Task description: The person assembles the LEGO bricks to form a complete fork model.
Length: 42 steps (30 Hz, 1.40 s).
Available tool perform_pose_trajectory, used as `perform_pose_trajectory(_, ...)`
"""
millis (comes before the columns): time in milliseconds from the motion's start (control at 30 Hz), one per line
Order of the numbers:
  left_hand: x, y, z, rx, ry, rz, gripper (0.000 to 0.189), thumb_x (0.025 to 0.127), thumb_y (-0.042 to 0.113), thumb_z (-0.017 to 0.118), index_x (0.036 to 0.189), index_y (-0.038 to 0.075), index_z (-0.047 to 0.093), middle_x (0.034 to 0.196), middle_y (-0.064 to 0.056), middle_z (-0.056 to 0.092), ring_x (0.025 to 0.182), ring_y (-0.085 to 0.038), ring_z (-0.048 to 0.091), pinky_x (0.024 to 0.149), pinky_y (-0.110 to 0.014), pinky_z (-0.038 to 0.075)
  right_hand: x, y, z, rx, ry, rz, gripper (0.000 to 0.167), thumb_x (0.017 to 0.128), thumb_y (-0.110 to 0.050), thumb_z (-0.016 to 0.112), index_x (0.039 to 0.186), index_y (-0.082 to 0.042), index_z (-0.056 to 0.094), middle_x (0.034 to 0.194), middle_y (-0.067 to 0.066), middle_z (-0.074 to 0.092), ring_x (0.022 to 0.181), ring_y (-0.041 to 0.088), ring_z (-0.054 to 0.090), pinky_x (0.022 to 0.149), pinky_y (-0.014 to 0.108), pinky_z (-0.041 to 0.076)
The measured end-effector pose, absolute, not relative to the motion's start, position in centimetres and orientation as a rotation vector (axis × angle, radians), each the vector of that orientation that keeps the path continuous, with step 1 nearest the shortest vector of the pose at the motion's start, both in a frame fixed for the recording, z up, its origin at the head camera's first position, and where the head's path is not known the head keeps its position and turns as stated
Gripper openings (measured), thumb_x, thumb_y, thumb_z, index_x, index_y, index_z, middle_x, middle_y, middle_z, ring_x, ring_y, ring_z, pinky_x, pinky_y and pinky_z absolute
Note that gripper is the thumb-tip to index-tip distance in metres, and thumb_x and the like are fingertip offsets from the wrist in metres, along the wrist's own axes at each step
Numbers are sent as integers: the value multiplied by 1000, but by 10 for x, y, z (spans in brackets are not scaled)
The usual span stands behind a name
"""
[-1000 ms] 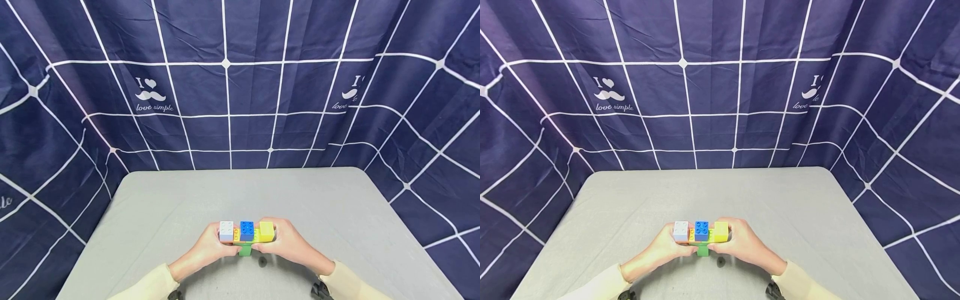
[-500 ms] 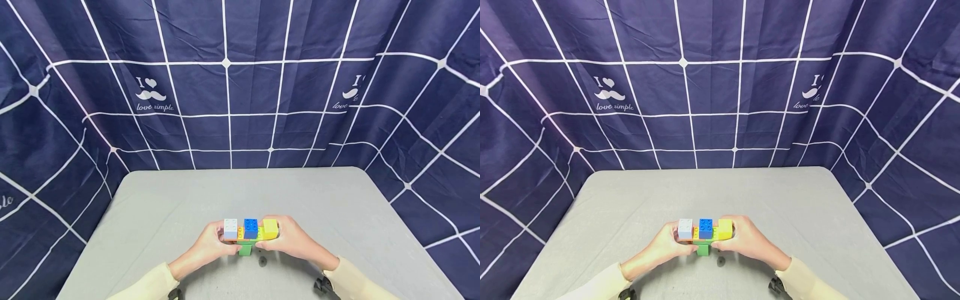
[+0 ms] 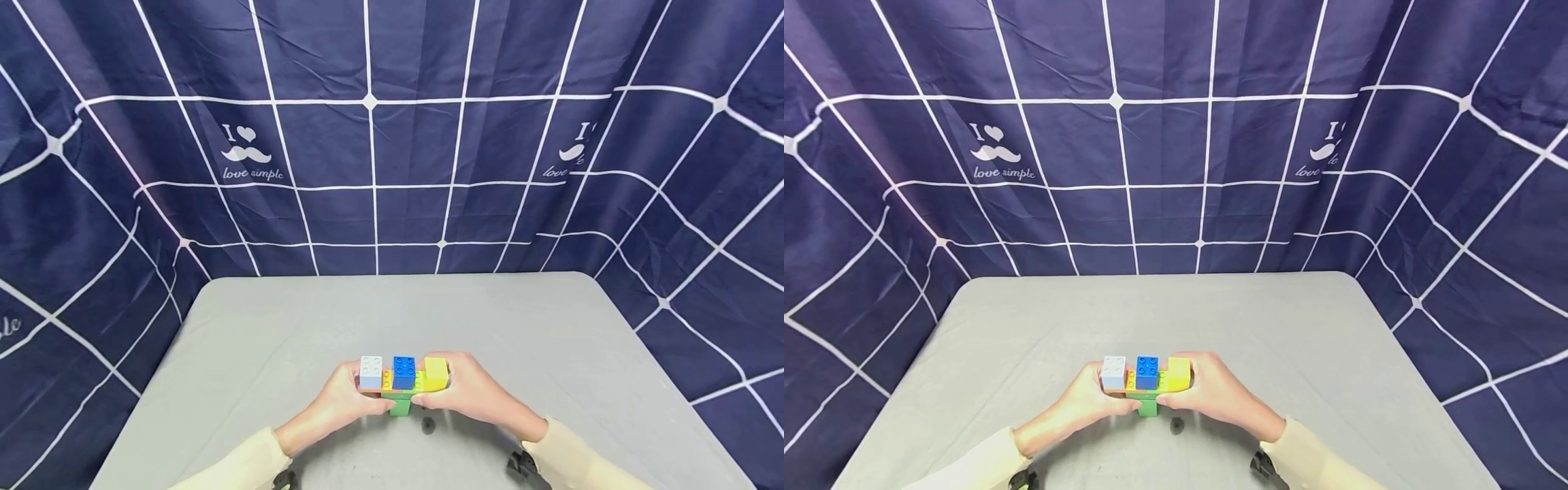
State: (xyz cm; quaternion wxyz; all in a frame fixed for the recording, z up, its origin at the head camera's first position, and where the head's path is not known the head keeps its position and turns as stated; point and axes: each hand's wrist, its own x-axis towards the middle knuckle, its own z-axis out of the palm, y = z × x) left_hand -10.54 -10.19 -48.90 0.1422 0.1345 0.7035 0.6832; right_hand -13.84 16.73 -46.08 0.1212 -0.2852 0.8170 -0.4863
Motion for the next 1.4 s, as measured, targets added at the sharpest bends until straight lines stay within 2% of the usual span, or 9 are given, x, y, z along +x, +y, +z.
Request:
perform_pose_trajectory(333,-108,-102,-489,410,2069,1965,37,82,-5,89,118,-6,77,107,-11,80,95,-17,75,82,-27,61,-137,163,-453,-860,2432,-1372,33,79,-18,98,101,-15,75,84,-8,71,72,9,61,62,27,53)
perform_pose_trajectory(633,-106,-104,-489,419,2089,1947,32,84,1,92,114,1,80,103,-6,81,92,-15,74,80,-26,60,-140,163,-453,-876,2415,-1362,33,78,-15,98,103,-14,76,85,-9,72,72,8,63,64,28,55)
perform_pose_trajectory(1167,-103,-103,-492,359,2055,1985,34,86,2,91,117,-1,79,106,-9,81,96,-18,75,80,-26,60,-141,167,-460,-877,2377,-1402,32,82,-19,96,106,-18,75,88,-6,72,75,11,62,64,28,54)
perform_pose_trajectory(1300,-101,-105,-490,379,2066,1946,39,87,3,90,123,-1,76,111,-9,79,100,-19,74,84,-28,60,-139,169,-461,-875,2380,-1390,35,84,-23,96,111,-20,74,95,-5,72,80,12,63,68,30,55)
perform_pose_trajectory(1400,-99,-109,-486,417,2134,1914,51,87,7,91,133,0,70,121,-7,75,108,-20,71,91,-29,58,-137,172,-460,-925,2423,-1392,46,86,-28,96,125,-23,72,110,-6,74,93,14,66,79,33,57)
